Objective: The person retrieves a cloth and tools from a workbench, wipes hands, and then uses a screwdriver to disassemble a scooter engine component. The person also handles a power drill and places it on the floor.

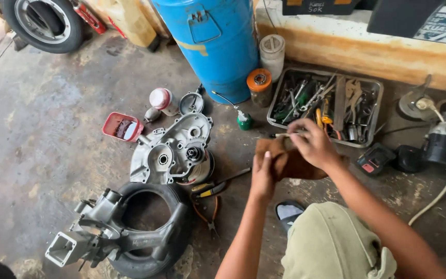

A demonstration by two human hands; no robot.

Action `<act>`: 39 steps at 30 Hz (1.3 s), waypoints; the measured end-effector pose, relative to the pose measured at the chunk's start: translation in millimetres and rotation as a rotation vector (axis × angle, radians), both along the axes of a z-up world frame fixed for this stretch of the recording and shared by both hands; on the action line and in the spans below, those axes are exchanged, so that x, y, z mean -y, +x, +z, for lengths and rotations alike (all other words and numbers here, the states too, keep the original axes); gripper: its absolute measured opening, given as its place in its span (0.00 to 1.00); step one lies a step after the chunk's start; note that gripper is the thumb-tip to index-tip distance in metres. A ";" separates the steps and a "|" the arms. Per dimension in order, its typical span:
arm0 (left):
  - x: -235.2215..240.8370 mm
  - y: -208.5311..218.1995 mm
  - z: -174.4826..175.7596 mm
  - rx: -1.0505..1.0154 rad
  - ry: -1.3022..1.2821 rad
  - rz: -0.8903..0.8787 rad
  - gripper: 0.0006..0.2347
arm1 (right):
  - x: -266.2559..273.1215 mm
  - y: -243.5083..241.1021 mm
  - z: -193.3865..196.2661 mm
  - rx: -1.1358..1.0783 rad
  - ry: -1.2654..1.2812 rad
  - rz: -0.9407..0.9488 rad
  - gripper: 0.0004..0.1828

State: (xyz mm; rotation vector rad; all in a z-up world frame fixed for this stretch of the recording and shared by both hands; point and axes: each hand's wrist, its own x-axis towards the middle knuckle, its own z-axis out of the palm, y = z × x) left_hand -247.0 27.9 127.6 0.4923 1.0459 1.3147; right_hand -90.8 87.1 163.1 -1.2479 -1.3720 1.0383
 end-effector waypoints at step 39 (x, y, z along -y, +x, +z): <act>-110.1 -57.6 30.7 -0.416 -0.219 -0.019 0.24 | -208.1 95.9 19.0 1.102 0.323 0.086 0.11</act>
